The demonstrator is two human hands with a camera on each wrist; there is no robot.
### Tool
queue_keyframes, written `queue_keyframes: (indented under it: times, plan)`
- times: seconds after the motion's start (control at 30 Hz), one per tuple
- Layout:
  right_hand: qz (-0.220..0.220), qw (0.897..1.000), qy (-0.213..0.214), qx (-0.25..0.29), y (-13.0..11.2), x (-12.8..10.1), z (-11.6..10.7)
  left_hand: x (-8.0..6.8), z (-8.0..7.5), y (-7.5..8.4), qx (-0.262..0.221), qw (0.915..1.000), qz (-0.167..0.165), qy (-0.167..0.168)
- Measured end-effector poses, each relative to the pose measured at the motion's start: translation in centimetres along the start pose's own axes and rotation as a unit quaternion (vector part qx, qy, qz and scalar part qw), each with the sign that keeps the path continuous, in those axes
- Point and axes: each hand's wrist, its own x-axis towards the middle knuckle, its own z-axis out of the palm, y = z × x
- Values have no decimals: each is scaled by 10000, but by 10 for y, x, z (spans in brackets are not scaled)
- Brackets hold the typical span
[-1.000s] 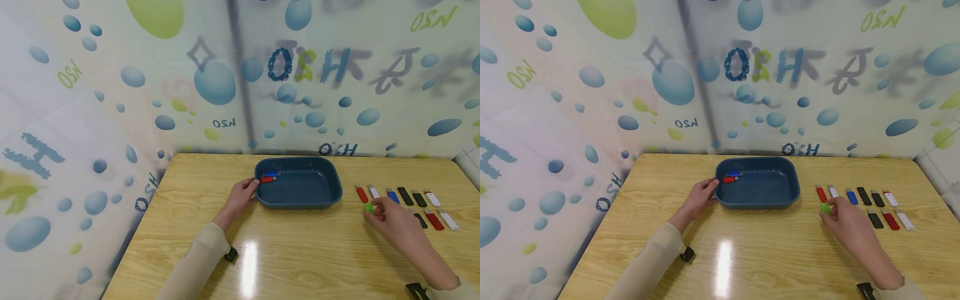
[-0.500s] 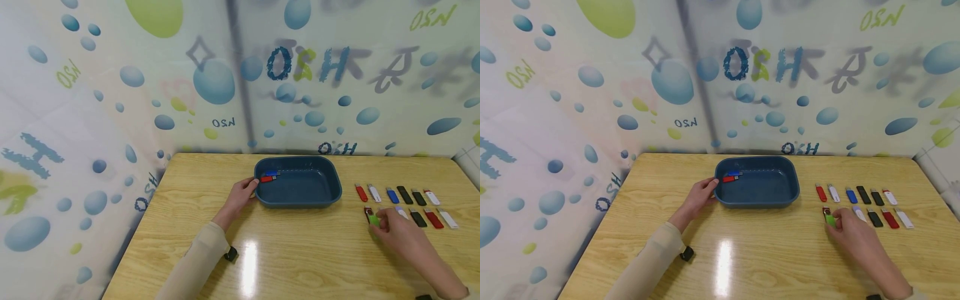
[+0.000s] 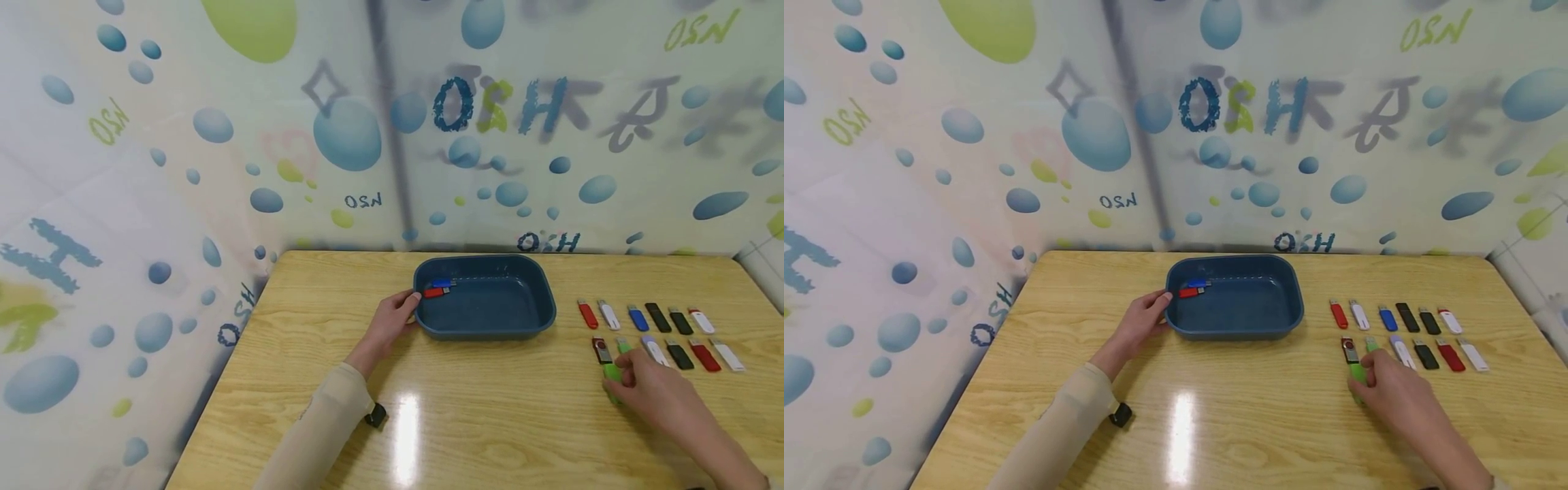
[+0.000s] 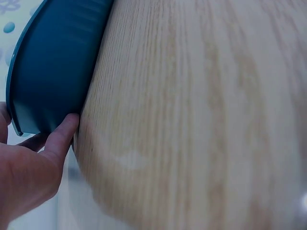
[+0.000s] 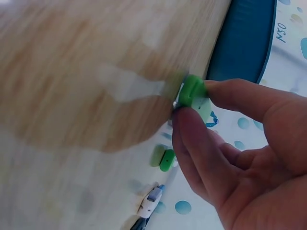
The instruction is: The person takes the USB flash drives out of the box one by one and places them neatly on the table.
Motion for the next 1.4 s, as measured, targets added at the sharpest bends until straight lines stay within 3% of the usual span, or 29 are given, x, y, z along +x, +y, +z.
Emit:
queue_keyframes:
  times: [0.37,0.8,1.17,1.4]
  plan:
    - [310,9978,-582,-100,-3,1,-4,1,0,0,46,10000,-7,-2]
    - [366,9962,-723,-306,-2,3,-3,2,-1,-1,47,10000,-27,10]
    - [316,9966,-664,-385,-3,1,-10,-1,0,0,-23,10000,3,-6]
    - [-108,9993,55,-354,-20,-2,-23,-1,0,-1,-100,9999,105,-27]
